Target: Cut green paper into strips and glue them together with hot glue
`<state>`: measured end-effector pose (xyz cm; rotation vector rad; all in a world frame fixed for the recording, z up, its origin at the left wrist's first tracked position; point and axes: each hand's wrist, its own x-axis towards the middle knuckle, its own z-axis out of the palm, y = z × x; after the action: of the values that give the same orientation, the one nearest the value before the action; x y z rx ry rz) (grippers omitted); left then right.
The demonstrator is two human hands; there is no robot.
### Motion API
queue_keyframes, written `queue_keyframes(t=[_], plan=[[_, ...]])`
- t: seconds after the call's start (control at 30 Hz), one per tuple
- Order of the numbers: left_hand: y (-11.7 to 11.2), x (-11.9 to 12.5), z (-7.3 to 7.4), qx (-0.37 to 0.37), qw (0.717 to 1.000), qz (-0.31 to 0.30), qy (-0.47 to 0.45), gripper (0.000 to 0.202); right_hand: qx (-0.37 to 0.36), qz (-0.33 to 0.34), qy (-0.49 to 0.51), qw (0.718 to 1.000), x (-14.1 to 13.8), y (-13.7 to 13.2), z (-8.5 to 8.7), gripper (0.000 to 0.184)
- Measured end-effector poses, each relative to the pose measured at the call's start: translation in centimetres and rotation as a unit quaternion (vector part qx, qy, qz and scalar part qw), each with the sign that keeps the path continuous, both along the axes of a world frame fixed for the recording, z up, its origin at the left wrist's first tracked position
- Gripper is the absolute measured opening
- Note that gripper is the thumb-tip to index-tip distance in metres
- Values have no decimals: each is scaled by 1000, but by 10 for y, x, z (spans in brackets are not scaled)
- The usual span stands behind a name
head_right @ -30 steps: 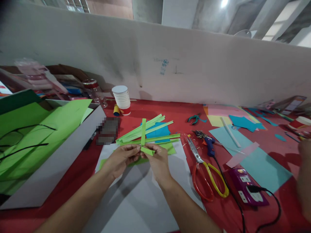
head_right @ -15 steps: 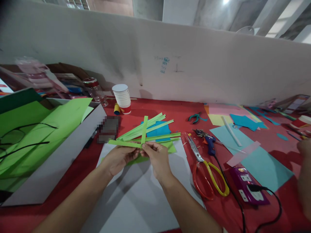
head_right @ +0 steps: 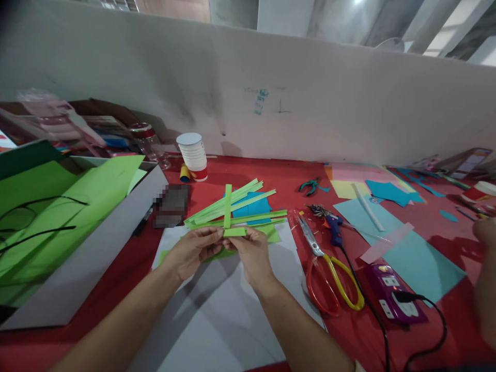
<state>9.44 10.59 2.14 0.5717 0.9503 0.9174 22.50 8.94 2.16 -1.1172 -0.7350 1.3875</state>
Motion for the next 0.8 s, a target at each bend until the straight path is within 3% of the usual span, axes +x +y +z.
queue_keyframes(t=[0.27,0.63,0.8], plan=[[-1,0,0,36,999,-8,5,27,0,-1,-15,1000,1,2,-4,12],[-2,10,-1,106,988,99,49,23,45,21,-15,999,-3,-1,4,11],[-3,9,-1,96,990,94,39,22,52,28,-17,998,-2,0,-3,15]])
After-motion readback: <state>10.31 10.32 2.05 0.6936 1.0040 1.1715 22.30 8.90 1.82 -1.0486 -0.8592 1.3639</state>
